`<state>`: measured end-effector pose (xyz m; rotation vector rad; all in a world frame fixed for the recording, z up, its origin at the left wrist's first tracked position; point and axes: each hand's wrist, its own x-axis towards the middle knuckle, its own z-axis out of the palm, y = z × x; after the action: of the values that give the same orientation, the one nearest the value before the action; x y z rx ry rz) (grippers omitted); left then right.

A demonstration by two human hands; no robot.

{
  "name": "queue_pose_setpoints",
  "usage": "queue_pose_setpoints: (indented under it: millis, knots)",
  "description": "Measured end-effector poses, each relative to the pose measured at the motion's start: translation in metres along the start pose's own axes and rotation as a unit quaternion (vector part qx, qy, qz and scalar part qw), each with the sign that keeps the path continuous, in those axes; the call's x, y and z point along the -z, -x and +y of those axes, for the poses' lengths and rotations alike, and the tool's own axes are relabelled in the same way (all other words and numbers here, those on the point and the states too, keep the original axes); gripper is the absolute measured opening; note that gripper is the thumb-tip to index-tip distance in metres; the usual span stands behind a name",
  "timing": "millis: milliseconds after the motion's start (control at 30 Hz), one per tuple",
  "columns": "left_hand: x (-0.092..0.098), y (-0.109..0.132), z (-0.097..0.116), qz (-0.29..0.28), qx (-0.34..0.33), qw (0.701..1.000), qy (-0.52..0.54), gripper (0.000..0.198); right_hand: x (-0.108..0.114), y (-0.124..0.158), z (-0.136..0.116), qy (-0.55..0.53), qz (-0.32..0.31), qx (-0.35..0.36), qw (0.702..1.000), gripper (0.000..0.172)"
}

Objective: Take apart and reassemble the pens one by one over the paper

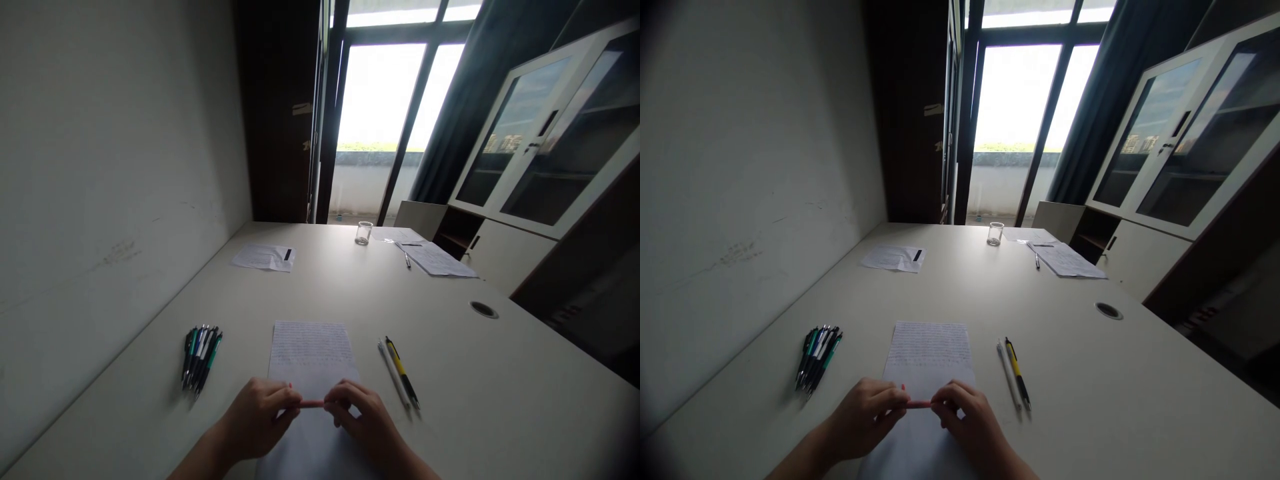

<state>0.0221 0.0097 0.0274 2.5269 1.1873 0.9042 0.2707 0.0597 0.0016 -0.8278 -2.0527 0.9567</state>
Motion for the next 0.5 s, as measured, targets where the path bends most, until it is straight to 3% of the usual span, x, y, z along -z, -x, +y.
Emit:
queue_pose_setpoints:
  millis: [500]
  knots:
    - [-0.004,0.007,0.005,0.001,-0.016,0.998,-0.055,0.014,0.004,0.002,-0.009,0.025,-0.003,0.010,1.000,0.009]
